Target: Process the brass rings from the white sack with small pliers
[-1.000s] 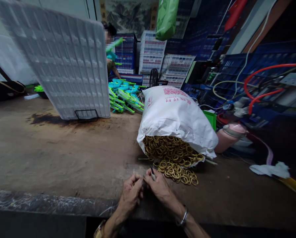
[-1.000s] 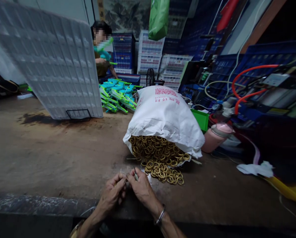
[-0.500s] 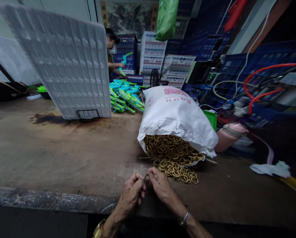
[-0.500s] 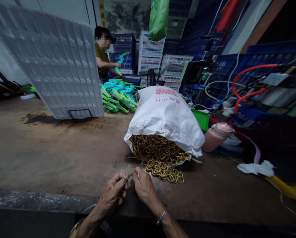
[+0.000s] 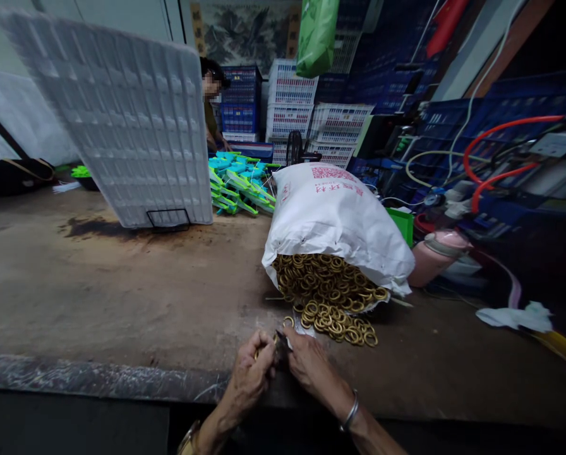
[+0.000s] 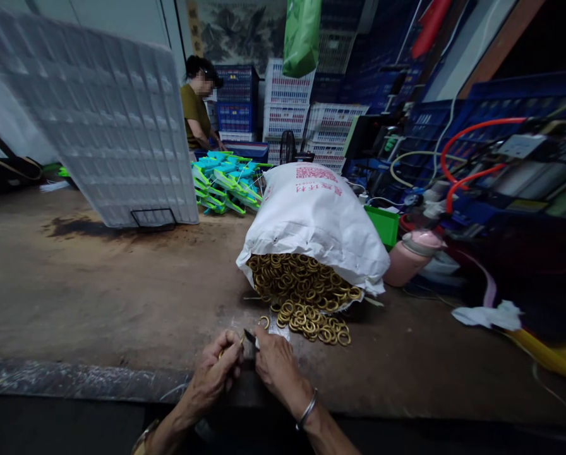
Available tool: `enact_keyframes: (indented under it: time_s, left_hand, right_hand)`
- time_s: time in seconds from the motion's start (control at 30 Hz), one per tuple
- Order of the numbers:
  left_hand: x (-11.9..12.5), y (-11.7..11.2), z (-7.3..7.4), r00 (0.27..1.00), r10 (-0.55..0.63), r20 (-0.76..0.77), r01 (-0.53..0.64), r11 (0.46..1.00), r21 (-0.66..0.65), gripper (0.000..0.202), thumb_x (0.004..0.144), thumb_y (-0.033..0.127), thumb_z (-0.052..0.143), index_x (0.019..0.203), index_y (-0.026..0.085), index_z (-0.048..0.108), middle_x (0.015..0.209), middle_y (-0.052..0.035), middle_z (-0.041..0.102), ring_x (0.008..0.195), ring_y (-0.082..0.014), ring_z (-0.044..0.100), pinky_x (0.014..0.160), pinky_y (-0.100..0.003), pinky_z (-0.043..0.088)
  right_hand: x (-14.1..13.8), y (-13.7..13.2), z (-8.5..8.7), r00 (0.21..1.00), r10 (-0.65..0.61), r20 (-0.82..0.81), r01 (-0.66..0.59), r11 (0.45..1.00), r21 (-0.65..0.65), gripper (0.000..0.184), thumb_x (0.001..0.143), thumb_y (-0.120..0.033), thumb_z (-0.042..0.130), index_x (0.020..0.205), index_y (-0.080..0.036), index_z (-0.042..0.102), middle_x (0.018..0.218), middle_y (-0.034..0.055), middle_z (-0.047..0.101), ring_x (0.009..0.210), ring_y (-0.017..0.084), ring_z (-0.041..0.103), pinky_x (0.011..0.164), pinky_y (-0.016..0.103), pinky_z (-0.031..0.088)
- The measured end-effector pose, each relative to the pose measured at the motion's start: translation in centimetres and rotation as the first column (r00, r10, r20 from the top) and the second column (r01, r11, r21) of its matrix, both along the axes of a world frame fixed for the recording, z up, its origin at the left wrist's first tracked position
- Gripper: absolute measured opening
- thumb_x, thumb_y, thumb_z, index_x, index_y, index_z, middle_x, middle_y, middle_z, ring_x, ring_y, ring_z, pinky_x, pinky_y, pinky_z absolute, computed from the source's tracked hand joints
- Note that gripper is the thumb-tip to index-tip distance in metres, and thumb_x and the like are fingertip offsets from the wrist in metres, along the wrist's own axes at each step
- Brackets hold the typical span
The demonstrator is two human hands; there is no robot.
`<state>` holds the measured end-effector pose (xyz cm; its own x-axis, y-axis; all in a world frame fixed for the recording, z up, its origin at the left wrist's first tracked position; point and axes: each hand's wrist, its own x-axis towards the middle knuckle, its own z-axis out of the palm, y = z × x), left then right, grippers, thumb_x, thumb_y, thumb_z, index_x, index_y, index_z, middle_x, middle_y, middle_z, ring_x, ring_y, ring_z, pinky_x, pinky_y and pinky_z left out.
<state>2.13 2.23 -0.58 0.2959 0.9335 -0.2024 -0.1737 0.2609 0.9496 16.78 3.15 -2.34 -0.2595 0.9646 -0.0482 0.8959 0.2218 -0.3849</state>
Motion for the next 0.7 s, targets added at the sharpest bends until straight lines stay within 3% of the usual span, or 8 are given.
enact_keyframes:
  time_s: [0.13, 0.3, 0.53, 0.7]
  left_hand:
    - [-0.2, -0.6, 0.8, 0.992, -0.065, 0.112, 0.08, 0.988, -0.134, 0.031, 0.073, 0.047, 0.057, 0.072, 0.019, 0.042, 0.058, 0.0055, 0.048, 0.04, -0.0035, 0.041, 0.033, -0.012, 0.023]
    - [-0.7, 0.1, 0.1, 0.953, 0.073, 0.294, 0.013, 0.96, -0.279, 0.029, 0.074, 0.043, 0.058, 0.075, 0.019, 0.043, 0.067, 0.0029, 0.053, 0.045, -0.0036, 0.044, 0.033, -0.011, 0.025]
    - [-1.2, 0.3, -0.5, 0.93, 0.072, 0.359, 0.043, 0.952, -0.303, 0.023, 0.073, 0.034, 0.06, 0.074, 0.017, 0.046, 0.072, 0.0006, 0.054, 0.048, -0.004, 0.046, 0.034, -0.011, 0.026]
    - [-1.3, 0.6, -0.7, 0.913, 0.049, 0.405, 0.101, 0.935, -0.339, 0.027, 0.069, 0.023, 0.065, 0.089, 0.019, 0.047, 0.069, 0.0018, 0.055, 0.051, -0.0059, 0.05, 0.035, -0.011, 0.027]
  right_hand:
    - [0.9, 0.4, -1.0, 0.991, -0.132, 0.019, 0.132, 0.991, 0.025, 0.027, 0.074, -0.009, 0.039, 0.096, -0.018, 0.051, 0.066, 0.002, 0.06, 0.058, 0.014, 0.053, 0.051, 0.024, 0.022]
    - [0.8, 1.3, -1.2, 0.96, -0.278, -0.037, 0.28, 0.957, 0.076, 0.019, 0.08, -0.012, 0.04, 0.094, -0.019, 0.049, 0.072, 0.0026, 0.063, 0.065, 0.015, 0.058, 0.054, 0.023, 0.027]
    - [0.0, 2.3, -0.4, 0.947, -0.288, 0.143, 0.277, 0.957, 0.09, 0.013, 0.084, -0.025, 0.044, 0.094, -0.019, 0.048, 0.073, 0.0063, 0.064, 0.067, 0.02, 0.061, 0.054, 0.025, 0.026]
    - [-0.2, 2.4, -0.1, 0.952, -0.299, 0.06, 0.294, 0.952, 0.08, 0.012, 0.081, -0.022, 0.047, 0.092, -0.02, 0.047, 0.075, 0.0038, 0.063, 0.068, 0.017, 0.059, 0.056, 0.024, 0.028]
